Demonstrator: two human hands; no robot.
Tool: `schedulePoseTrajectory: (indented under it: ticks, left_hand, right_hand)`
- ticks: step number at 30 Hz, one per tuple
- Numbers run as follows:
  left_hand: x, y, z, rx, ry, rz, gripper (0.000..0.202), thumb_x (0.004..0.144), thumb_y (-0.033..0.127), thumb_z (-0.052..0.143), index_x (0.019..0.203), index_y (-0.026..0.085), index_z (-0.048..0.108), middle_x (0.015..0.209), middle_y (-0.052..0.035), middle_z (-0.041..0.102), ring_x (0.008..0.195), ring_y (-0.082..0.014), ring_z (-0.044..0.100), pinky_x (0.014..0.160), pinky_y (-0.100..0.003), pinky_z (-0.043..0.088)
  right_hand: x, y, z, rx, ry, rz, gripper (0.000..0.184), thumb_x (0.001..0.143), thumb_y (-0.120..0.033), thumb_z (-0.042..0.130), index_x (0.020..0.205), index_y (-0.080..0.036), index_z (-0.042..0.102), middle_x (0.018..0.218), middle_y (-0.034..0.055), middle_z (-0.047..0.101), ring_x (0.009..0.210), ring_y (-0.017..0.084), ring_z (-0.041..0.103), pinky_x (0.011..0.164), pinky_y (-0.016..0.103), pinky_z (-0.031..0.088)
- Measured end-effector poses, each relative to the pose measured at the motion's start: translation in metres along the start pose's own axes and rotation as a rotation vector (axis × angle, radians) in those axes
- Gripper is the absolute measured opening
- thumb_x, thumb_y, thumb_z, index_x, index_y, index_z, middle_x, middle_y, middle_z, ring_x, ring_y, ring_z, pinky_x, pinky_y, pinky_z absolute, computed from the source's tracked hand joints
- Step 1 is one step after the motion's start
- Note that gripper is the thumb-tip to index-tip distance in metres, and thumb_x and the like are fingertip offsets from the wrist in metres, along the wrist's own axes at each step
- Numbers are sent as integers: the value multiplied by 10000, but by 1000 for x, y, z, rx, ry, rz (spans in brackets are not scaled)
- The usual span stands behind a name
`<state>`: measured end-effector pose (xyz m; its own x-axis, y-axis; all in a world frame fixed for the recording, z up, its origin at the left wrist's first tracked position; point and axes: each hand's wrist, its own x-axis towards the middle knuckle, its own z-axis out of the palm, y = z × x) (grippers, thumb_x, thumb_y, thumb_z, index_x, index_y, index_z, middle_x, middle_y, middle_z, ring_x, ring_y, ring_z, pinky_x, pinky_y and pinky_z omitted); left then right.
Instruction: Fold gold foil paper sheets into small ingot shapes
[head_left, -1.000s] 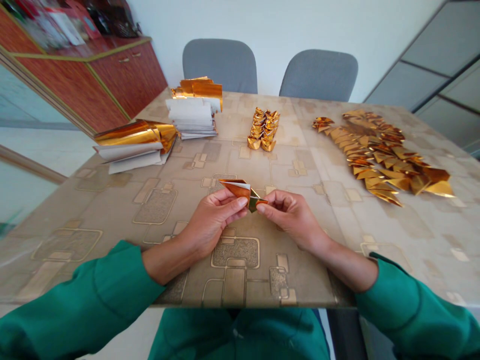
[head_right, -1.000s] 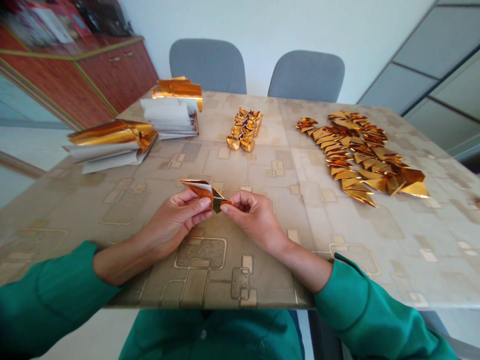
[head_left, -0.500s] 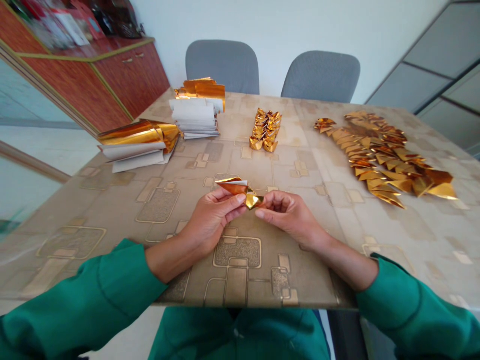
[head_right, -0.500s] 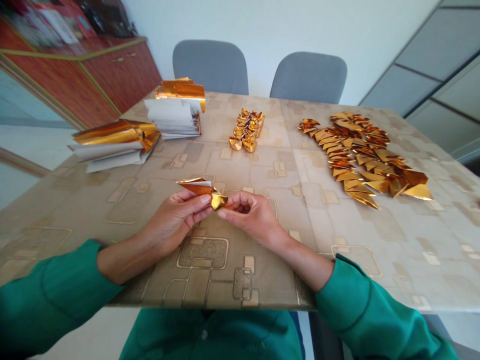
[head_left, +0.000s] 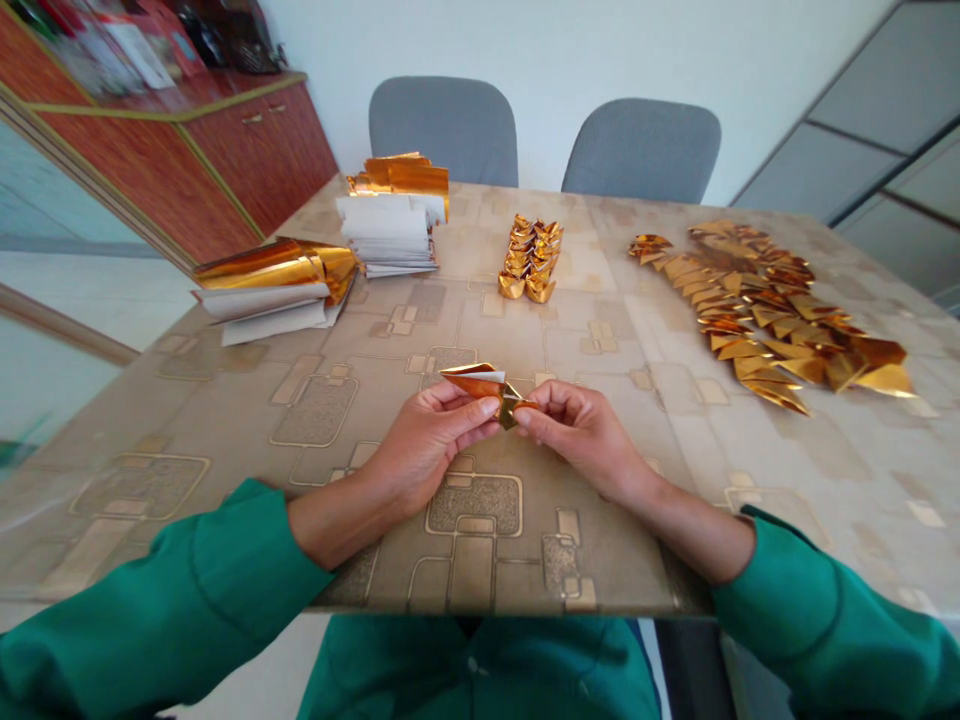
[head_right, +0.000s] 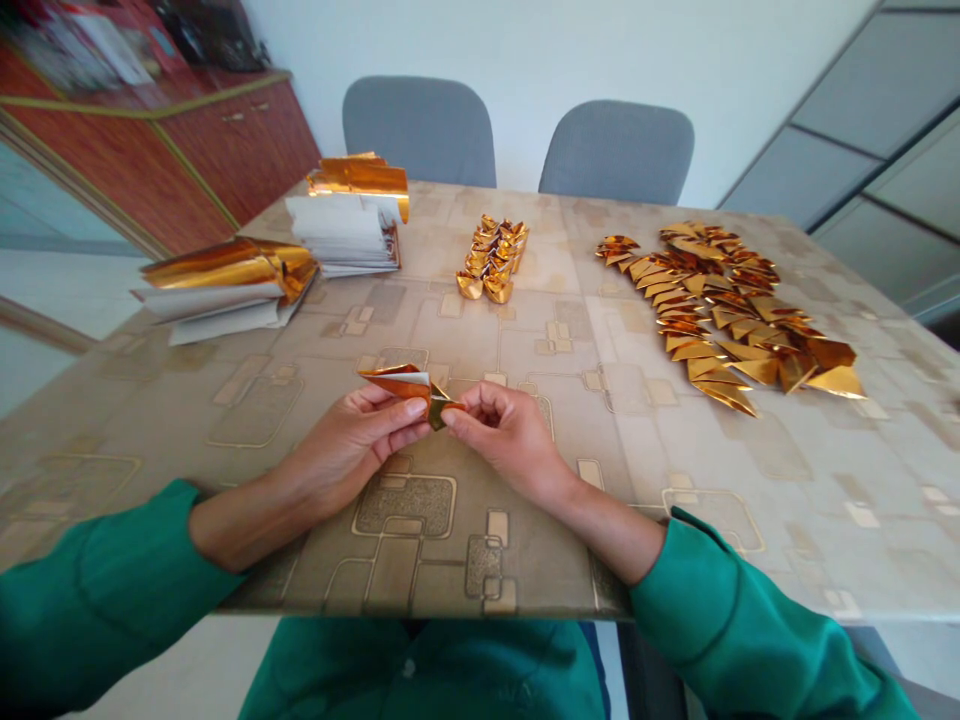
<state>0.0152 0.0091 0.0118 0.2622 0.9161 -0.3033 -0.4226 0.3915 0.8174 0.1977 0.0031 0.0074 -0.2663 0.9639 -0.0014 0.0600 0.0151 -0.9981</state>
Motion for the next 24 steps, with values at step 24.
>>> schedulePoseTrajectory:
  ticks: [24]
  left_hand:
    - [4, -2, 1, -178, 1, -46, 235, 622, 132, 858, 808, 151, 718, 776, 7, 722, 740, -92, 676, 752, -202, 566]
  right_hand:
    - [2, -1, 8, -10, 5, 7, 349, 753, -453, 740, 683, -211, 500, 619, -55, 479, 560, 96, 398, 524, 247, 314]
